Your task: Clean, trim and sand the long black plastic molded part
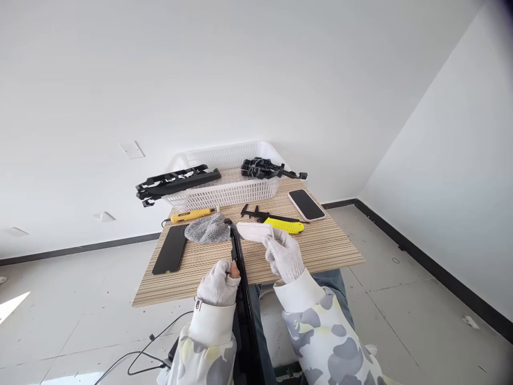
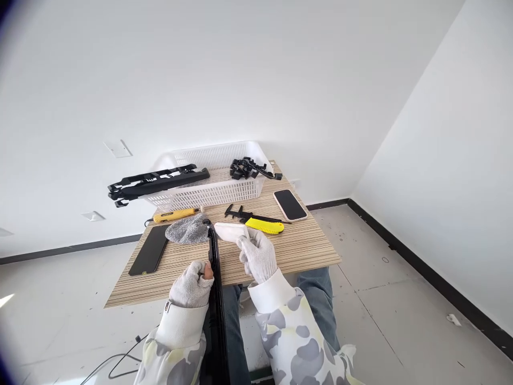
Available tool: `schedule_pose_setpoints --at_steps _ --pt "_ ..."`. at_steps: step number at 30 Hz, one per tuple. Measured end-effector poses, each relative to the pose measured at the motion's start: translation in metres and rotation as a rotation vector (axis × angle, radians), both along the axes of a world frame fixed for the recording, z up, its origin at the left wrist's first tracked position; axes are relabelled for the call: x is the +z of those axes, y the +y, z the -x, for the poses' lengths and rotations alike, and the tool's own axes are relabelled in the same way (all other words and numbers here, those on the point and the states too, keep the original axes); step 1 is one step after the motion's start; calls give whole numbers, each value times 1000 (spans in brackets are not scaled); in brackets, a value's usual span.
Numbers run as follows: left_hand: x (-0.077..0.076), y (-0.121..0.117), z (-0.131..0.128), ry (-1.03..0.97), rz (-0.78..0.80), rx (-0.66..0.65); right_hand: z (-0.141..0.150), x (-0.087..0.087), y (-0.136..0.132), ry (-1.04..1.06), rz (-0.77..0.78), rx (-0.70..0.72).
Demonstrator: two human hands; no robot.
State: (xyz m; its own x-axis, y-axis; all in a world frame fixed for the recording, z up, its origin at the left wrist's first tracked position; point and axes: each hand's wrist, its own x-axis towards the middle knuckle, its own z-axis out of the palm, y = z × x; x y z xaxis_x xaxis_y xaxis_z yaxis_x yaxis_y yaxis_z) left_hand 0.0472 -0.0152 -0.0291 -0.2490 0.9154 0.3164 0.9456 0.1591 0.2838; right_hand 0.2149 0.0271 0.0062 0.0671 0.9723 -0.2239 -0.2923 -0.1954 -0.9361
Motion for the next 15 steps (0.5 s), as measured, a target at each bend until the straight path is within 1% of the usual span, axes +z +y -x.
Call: schedule_pose_setpoints --at_steps 2,5,8,9,10,12,13,15 --pt "5 1 2 1 42 12 -2 0 2 -50 45 56" --pt "13 1 4 -5 97 13 -5 2 8 -64 64 48" --pt "19 2 5 -3 121 -5 -3 6 16 -116 121 180" --pt "20 2 4 -5 120 -10 -1 7 18 -150 137 170" --pt "21 2 4 -8 118 -14 1 8 20 -165 135 105" --pt "23 2 4 -18 114 -15 5 8 24 -120 70 -70" --pt "23 1 3 -25 110 -16 6 7 25 -90 29 -85" --pt "23 1 3 -37 96 -17 8 5 28 -81 -28 -4"
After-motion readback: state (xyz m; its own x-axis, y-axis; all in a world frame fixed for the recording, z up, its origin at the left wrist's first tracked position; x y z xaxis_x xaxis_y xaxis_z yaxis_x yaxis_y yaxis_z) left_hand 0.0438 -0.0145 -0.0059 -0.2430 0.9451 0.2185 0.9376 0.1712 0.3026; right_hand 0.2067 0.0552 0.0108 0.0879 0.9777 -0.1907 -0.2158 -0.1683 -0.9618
